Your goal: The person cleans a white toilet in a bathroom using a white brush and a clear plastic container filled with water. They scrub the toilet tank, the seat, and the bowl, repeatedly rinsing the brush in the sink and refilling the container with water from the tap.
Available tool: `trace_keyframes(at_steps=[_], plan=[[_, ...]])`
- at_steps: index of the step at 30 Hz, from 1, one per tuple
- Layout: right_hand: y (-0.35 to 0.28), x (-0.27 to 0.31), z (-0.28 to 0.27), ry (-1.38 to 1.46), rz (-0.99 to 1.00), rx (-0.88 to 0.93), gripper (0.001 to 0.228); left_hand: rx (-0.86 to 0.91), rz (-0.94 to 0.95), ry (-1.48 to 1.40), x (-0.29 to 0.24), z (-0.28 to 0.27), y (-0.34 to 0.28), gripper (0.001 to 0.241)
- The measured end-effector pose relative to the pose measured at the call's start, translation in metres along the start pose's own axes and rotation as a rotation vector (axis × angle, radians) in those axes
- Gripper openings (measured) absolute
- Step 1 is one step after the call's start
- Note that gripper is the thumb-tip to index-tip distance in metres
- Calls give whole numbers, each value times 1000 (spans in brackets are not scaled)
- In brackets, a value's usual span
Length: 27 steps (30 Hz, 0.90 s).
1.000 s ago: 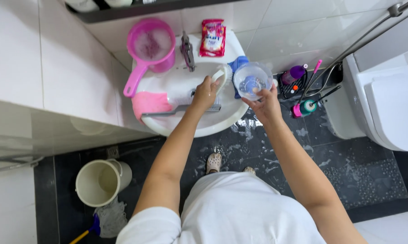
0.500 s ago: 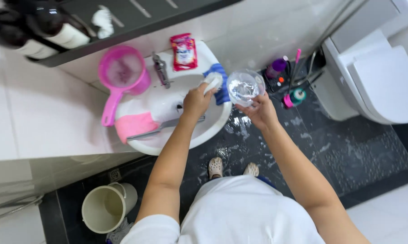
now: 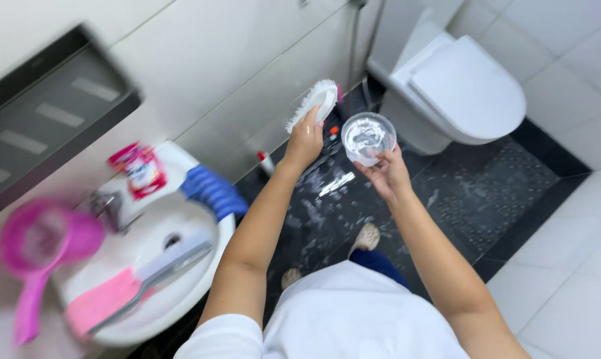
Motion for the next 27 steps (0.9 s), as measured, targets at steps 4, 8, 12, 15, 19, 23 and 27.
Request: trace_keyframes(at_steps=[4,8,12,15,19,23,27], plan=[[29,79,-58,1,-37,-123,84,144,-123,-58,-23,110,70,31],[63,159,-108,11,-94,-156,86,91,57,87,-69,192,134,29],[96,224,-145,26,-162,-220,90,-12,232,148,-103,251,188,30],[120,263,-159,29,-188,-257,91,18,211,196,-103,298,234,33],[170,302,-170,56,-220,-307,92,22,202,165,-73,352,298,32],[225,325,-164,31,-217,-299,92,256,-84,-23,-20,391,360,34],[307,332,-171,76,-203,-264,92,375,-531,-160,14,397,406,45]])
Point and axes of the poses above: each hand's wrist, its own y-axis towards the middle knuckle, its own z-axis out of the palm, x = y × z, the point moved 8 cm from there along y, towards the middle knuckle, and after that the axes turned 5 degrees about -z, right-handed, at the moved point
